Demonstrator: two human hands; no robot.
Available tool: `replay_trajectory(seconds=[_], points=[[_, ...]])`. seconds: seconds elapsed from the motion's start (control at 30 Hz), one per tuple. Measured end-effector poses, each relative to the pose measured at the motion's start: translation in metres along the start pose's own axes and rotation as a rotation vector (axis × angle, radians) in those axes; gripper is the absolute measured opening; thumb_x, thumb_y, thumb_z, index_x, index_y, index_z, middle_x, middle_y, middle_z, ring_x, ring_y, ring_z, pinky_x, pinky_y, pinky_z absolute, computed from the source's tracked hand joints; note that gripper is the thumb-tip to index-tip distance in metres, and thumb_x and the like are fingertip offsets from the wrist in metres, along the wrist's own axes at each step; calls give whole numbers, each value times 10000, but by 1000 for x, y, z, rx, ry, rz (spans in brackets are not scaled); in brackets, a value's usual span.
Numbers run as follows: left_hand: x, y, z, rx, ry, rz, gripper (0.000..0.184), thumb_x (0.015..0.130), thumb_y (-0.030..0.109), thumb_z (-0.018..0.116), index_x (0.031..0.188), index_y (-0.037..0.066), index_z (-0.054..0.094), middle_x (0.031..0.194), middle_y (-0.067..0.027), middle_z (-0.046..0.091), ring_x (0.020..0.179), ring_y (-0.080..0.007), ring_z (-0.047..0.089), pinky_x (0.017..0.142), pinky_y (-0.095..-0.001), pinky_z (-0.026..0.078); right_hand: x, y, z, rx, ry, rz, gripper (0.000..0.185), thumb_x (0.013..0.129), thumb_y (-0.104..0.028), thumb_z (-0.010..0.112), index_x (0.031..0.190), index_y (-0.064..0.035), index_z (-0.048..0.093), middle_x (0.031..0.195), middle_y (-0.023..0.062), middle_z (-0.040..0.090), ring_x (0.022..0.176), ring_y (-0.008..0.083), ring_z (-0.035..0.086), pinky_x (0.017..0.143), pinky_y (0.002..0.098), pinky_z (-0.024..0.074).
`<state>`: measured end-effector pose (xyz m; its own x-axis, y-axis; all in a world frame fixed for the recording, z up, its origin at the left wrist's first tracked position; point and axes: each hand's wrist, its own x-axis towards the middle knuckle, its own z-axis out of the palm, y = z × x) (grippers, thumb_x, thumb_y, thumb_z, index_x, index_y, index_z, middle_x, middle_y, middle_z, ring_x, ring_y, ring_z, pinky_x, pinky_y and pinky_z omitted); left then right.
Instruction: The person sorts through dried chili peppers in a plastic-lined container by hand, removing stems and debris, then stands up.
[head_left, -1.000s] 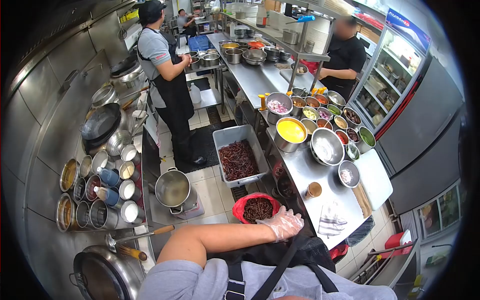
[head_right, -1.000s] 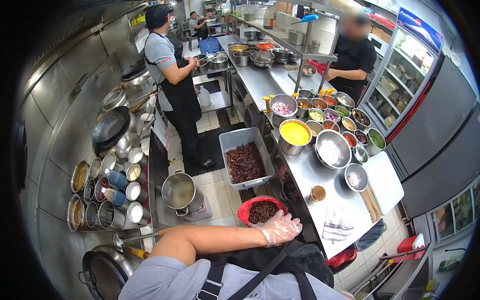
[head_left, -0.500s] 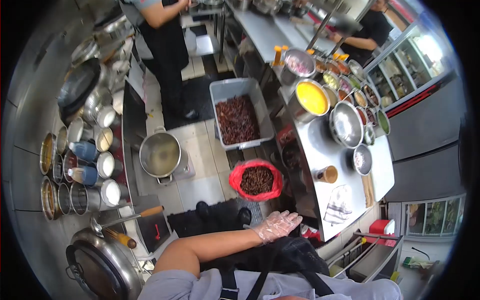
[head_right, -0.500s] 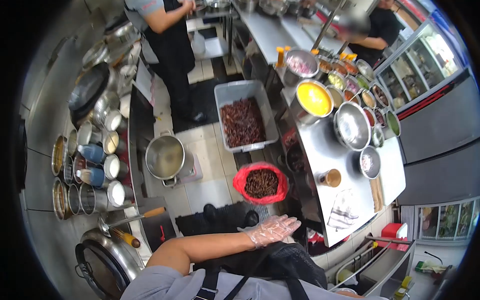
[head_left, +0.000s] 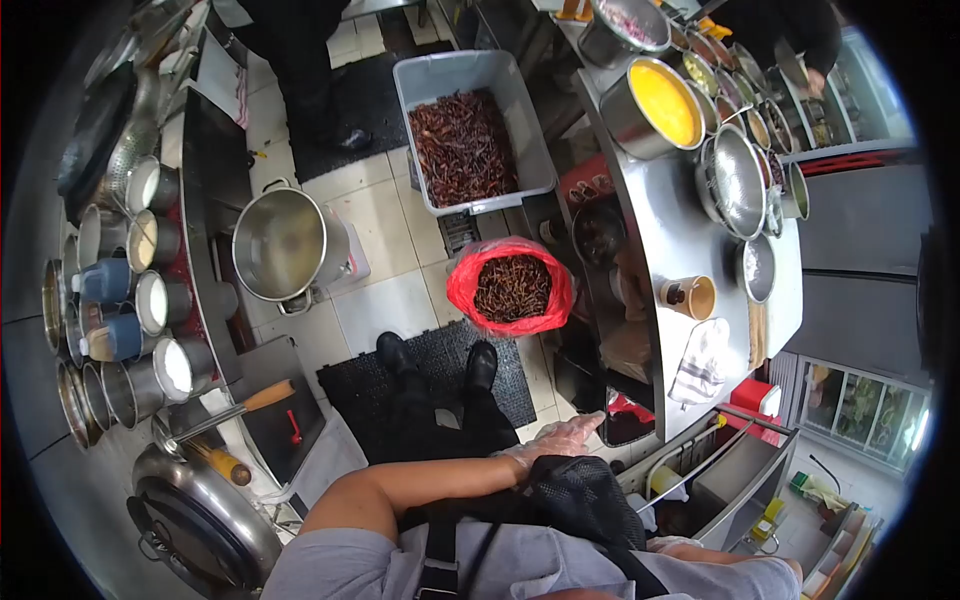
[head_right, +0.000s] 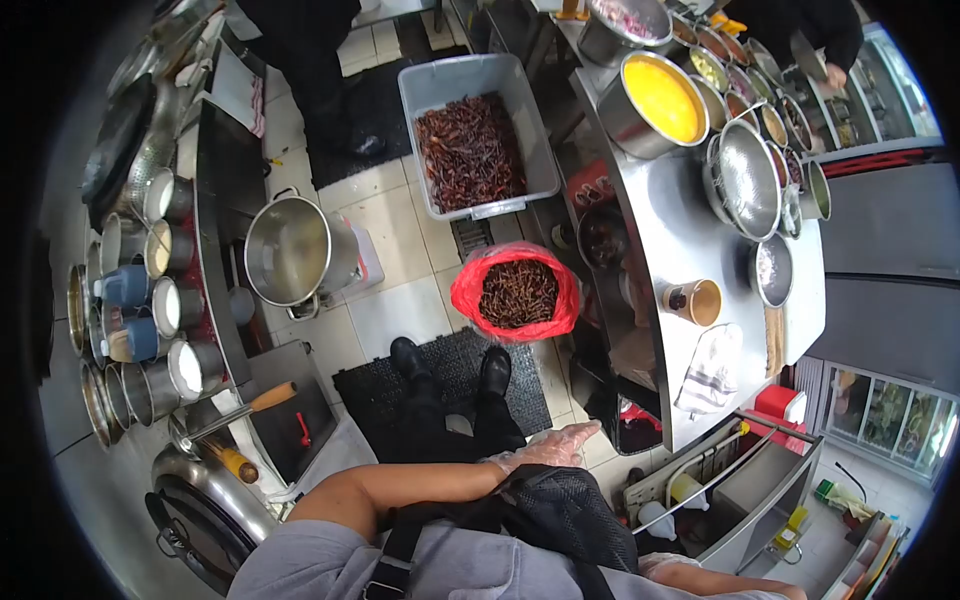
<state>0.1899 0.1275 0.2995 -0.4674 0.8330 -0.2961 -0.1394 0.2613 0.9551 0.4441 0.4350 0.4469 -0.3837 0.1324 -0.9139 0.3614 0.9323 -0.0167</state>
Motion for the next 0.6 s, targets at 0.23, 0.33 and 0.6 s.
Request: replay_trajectory(seconds=[0.23, 0.33, 0.6], points=[[-54, 147, -88, -228, 593, 157, 684, 898, -96, 522, 1522, 168, 431, 1367, -148, 609, 1204, -285, 634, 962, -359, 529, -4, -75, -75, -525, 159, -590, 189, 872, -291, 596, 798, -161, 712, 861, 51, 704, 807, 245, 697, 676, 419, 554], [-116, 201, -140, -437, 684, 369, 658, 892, -75, 517, 1521, 90, 415, 1432, -143, 553, 1274, -293, 581, 1068, -407, 479, -68, -226, -214, -865, 448, -988, 151, 746, -272, 665, 644, -174, 612, 732, 17, 625, 694, 170, 618, 615, 367, 498], [-276, 278, -145, -173, 1102, 417, 944, 858, 358, 748, 1604, 92, 235, 1588, -181, 359, 1423, -351, 415, 1178, -532, 298, -156, -323, -290, -828, 635, -668, 419, 657, -245, 690, 1012, -28, 647, 1016, 157, 641, 897, 290, 673, 764, 389, 543]])
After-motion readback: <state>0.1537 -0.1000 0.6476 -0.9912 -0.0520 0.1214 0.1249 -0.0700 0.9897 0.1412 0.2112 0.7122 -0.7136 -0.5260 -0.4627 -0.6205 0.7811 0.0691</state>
